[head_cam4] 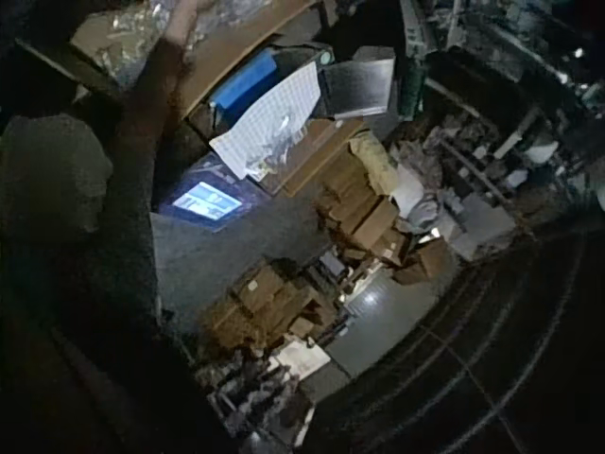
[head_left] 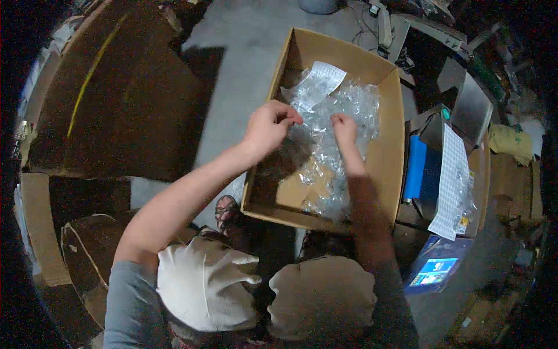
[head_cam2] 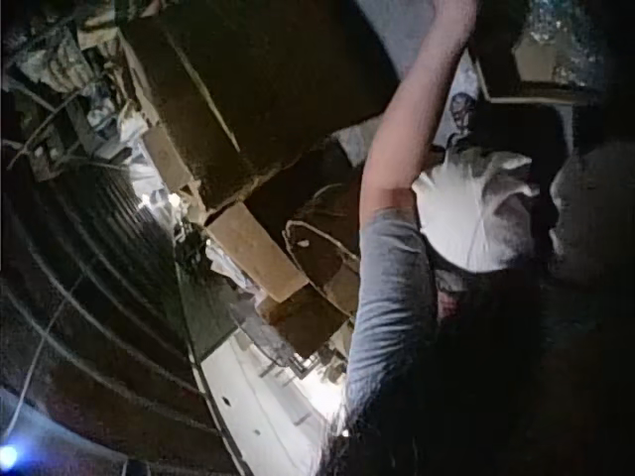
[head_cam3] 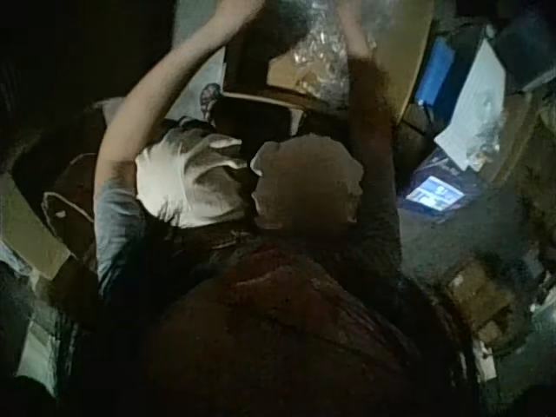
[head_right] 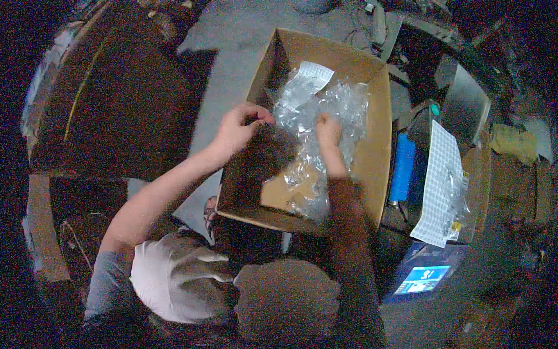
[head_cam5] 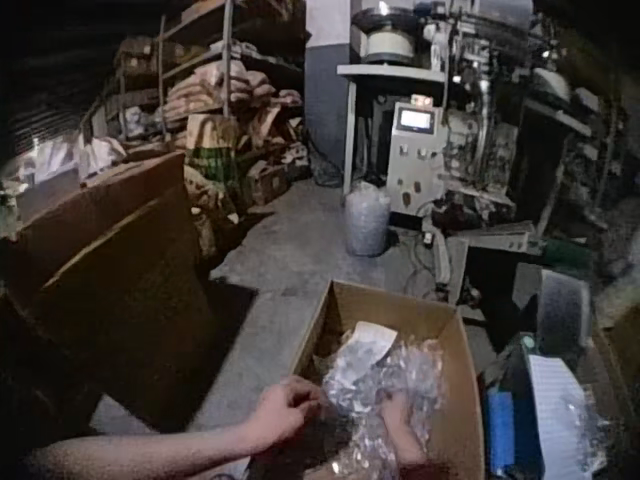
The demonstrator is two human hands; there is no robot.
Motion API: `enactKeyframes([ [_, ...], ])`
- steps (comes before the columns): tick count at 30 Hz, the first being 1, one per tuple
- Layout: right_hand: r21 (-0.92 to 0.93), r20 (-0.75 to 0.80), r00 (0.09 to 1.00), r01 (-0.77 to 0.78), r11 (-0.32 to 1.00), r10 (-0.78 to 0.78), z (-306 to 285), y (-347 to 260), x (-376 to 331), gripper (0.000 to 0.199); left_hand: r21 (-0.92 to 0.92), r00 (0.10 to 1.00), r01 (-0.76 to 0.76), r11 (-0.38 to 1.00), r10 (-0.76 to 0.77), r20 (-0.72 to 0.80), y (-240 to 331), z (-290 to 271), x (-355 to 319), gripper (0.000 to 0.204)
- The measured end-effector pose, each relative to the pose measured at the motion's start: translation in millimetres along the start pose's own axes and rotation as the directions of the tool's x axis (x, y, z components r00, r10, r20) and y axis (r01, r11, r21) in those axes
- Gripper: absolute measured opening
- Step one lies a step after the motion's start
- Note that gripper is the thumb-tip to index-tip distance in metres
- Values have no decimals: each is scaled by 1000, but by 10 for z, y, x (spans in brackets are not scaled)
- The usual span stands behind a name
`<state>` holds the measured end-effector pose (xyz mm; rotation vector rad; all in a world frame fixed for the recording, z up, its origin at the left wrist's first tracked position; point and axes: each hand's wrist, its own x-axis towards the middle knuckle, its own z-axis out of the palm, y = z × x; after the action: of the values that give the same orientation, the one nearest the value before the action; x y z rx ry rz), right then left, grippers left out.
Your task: The person sorts small metal hardware parts into individual plastic bags by hand, checking each part before bagging it.
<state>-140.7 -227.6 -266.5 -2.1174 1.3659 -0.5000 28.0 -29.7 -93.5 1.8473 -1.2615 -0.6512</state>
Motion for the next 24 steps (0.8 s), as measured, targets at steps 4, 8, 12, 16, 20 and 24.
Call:
enactKeyframes([
  [4, 468, 168, 986, -81, 880, 1, -200, -325, -99, 27, -344, 992, 88, 935, -51, 116, -72, 52, -51, 23],
  [8, 828, 171, 970, -47, 559, -173, -676, -1036, -322, 28, -150, 995, 93, 984, -98, -27, -174, 50, -66, 39],
  [12, 945, 213, 943, -132, 301, -255, -1011, -1479, -664, 37, -563, 956, 293, 773, -253, 150, 45, -153, -70, 52],
  [16, 954, 245, 925, -176, 244, -291, -1010, -1750, -903, 40, -804, 908, 400, 440, -69, 413, 57, -352, -179, 52],
  [20, 925, 251, 890, -104, 366, -381, -945, -1826, -931, 43, -805, 852, 514, 296, -64, 520, 97, -322, -234, 43],
  [24, 851, 94, 992, -37, 524, -84, -725, -1294, -341, 38, -947, 937, 322, 19, -153, 316, -44, -269, -165, 36],
])
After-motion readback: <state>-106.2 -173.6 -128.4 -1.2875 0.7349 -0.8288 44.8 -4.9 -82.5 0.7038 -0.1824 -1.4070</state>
